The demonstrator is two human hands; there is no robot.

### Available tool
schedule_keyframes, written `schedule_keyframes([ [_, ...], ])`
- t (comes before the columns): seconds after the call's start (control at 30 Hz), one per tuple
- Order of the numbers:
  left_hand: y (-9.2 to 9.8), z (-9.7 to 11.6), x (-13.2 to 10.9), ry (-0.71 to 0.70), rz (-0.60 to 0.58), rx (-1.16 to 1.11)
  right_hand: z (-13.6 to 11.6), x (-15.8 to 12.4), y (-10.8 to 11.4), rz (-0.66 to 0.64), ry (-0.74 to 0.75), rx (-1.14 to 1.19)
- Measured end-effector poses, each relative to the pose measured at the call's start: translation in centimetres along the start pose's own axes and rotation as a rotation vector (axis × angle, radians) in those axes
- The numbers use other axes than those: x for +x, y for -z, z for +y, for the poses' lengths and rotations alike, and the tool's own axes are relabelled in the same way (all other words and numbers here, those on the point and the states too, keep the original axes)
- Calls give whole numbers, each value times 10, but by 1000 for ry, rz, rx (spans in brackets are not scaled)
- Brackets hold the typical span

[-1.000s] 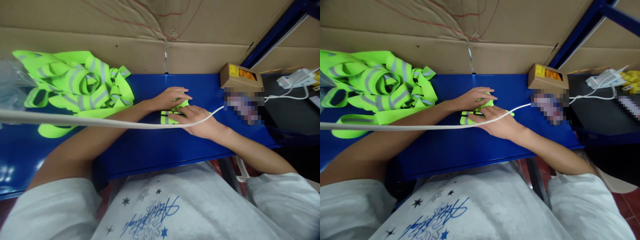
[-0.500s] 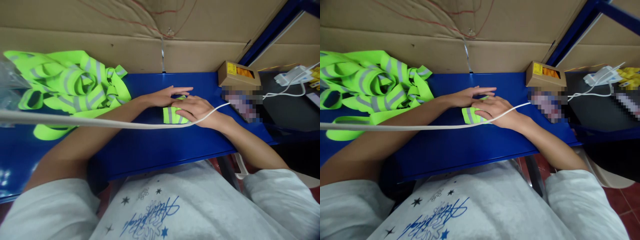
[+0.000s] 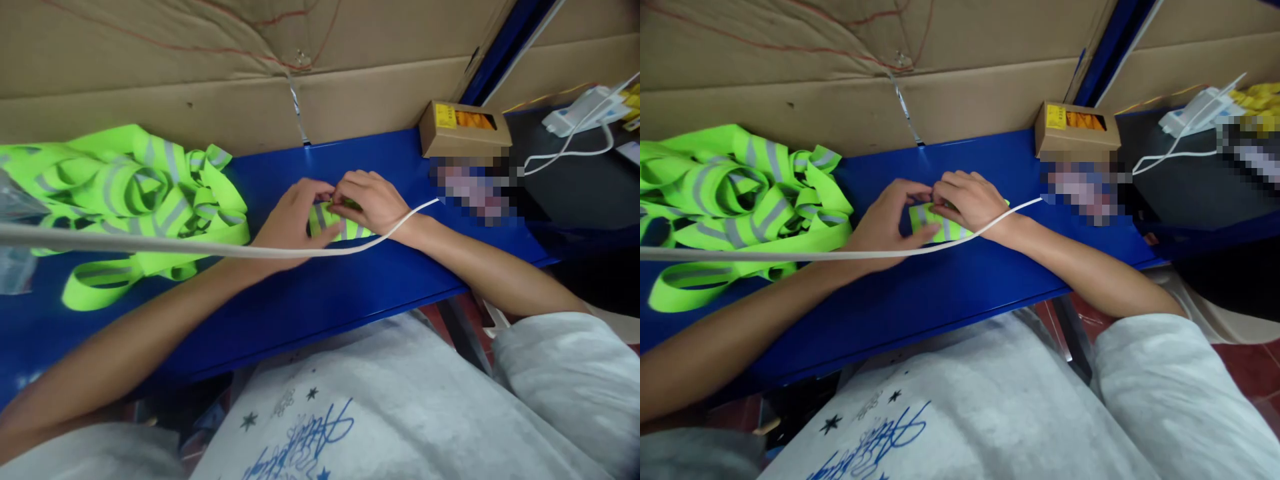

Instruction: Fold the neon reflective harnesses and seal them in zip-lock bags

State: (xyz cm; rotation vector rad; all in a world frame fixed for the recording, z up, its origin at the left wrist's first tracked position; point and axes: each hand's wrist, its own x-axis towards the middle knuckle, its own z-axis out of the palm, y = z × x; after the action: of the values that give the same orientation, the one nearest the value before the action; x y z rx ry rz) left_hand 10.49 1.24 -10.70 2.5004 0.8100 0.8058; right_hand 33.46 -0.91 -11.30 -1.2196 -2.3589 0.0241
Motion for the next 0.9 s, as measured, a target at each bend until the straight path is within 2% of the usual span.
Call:
schedule_keyframes([
  [0.07,0,6,-17,-82,-66,215,4,2,-2,-9,-16,48],
  [0.13,-2,7,-23,-143,-108,355,8,3,0,-25,-48,75],
  [0.2,-6,4,-21,-204,-119,453,11,3,6,-63,-52,97],
  [0.33,-9,-3,-14,-274,-114,546,5,-8,27,-177,59,88],
  [0.43,-8,-3,-10,-296,-121,540,-2,-20,34,-218,84,13],
  [0.53,-7,-1,-4,-262,-141,534,0,-22,33,-224,12,-33],
  [0.63,-6,0,9,-166,-153,509,11,-15,33,-258,-94,89],
  [0.73,-4,-5,24,-84,-170,376,23,-3,37,-301,-162,252],
  [0.9,-4,-19,42,-69,-172,168,37,5,40,-272,-185,296],
])
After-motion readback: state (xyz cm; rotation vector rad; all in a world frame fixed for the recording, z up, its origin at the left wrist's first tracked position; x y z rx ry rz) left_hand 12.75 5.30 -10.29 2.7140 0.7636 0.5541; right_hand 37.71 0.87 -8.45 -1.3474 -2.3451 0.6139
